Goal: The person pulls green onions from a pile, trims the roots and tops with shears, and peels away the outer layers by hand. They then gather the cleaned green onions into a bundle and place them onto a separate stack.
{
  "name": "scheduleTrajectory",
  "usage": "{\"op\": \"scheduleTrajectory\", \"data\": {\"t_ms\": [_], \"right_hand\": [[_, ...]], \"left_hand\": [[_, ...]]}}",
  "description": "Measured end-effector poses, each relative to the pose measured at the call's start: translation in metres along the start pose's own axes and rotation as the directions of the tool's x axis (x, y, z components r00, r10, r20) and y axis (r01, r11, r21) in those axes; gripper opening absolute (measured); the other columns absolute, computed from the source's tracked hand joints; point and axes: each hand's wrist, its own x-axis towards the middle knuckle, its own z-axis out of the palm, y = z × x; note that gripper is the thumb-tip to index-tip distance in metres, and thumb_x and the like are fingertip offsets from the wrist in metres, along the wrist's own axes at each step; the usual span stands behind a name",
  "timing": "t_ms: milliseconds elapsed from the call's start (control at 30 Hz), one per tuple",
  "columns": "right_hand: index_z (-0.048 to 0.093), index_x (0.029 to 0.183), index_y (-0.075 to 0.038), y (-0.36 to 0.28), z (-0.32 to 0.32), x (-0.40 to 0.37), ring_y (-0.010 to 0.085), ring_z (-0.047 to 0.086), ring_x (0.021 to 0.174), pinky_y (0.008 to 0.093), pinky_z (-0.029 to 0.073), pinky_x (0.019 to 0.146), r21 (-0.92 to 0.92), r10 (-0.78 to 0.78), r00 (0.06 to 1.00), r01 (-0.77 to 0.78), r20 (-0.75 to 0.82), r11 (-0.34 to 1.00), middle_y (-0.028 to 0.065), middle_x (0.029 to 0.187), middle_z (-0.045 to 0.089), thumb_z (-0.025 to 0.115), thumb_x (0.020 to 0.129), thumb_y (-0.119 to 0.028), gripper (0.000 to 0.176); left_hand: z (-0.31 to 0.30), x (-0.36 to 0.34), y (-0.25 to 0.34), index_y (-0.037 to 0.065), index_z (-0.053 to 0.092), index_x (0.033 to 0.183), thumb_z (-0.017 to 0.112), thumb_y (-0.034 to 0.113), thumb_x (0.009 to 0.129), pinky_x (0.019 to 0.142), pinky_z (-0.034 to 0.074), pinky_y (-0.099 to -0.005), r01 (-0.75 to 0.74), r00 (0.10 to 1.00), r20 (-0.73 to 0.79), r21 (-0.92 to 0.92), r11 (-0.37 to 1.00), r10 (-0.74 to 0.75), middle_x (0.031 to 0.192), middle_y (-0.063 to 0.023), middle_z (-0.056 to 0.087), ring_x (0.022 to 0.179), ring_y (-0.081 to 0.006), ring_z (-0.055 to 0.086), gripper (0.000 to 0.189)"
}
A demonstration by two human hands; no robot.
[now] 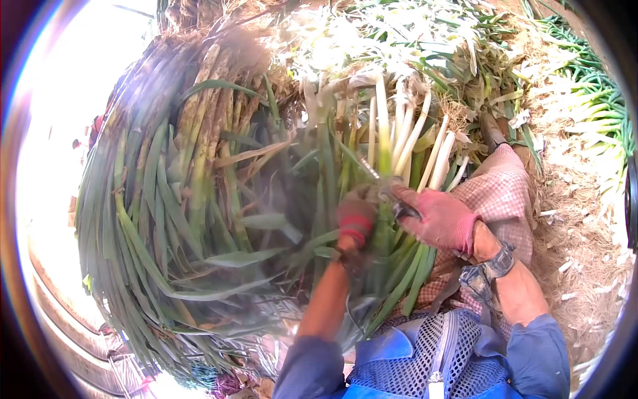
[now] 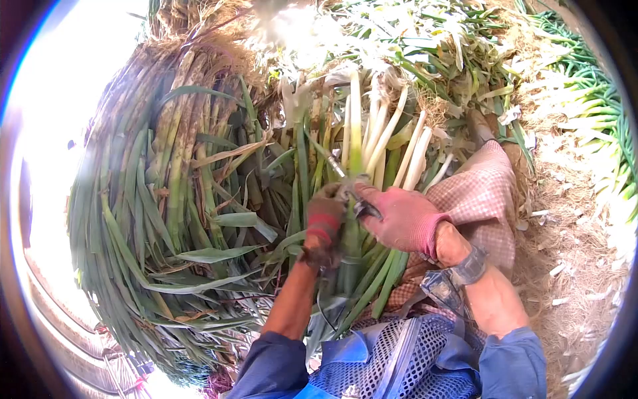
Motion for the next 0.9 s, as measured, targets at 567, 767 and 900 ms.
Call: {"op": "scheduleTrajectory", "data": {"t_ms": [567,767,900], "right_hand": [[0.047,0.157,-0.008,-0.046,-0.022,0.054,0.0448,0.071,0.111,0.0486,0.055,0.099,-0.168,0.126,0.946,-0.078,0.299,0.983,0.0269,0.119,0.073,0.058,0.099,-0.033,0.065],[0.058,0.144,-0.004,-0.034,-0.005,0.085,0.0445,0.071,0.111,0.0502,0.056,0.097,-0.22,0.09,0.963,-0.033,0.253,0.975,0.0277,0.118,0.074,0.059,0.095,-0.026,0.054],[0.051,0.152,-0.01,-0.017,-0.004,0.118,0.0434,0.071,0.113,0.0486,0.056,0.096,-0.207,0.122,0.986,-0.097,0.114,0.973,0.0222,0.122,0.074,0.061,0.097,-0.031,0.06]], "left_hand": [[0.005,-0.017,0.017,0.001,0.079,0.114,0.071,0.019,0.098,0.077,0.057,-0.0316,-0.083,0.984,-0.177,-0.562,0.823,-0.021,0.097,-0.0079,0.08,0.085,-0.0133,0.072,0.025],[-0.006,-0.022,0.031,-0.002,0.076,0.116,0.071,0.011,0.099,0.072,0.058,-0.0293,-0.085,0.987,-0.157,-0.692,0.717,-0.034,0.099,-0.0089,0.077,0.08,-0.0141,0.071,0.022],[-0.009,-0.009,0.025,-0.002,0.076,0.115,0.073,0.013,0.099,0.059,0.052,-0.0263,0.024,0.979,-0.14,-0.648,0.761,-0.15,0.093,-0.0029,0.074,0.067,-0.0097,0.065,0.022]]}}
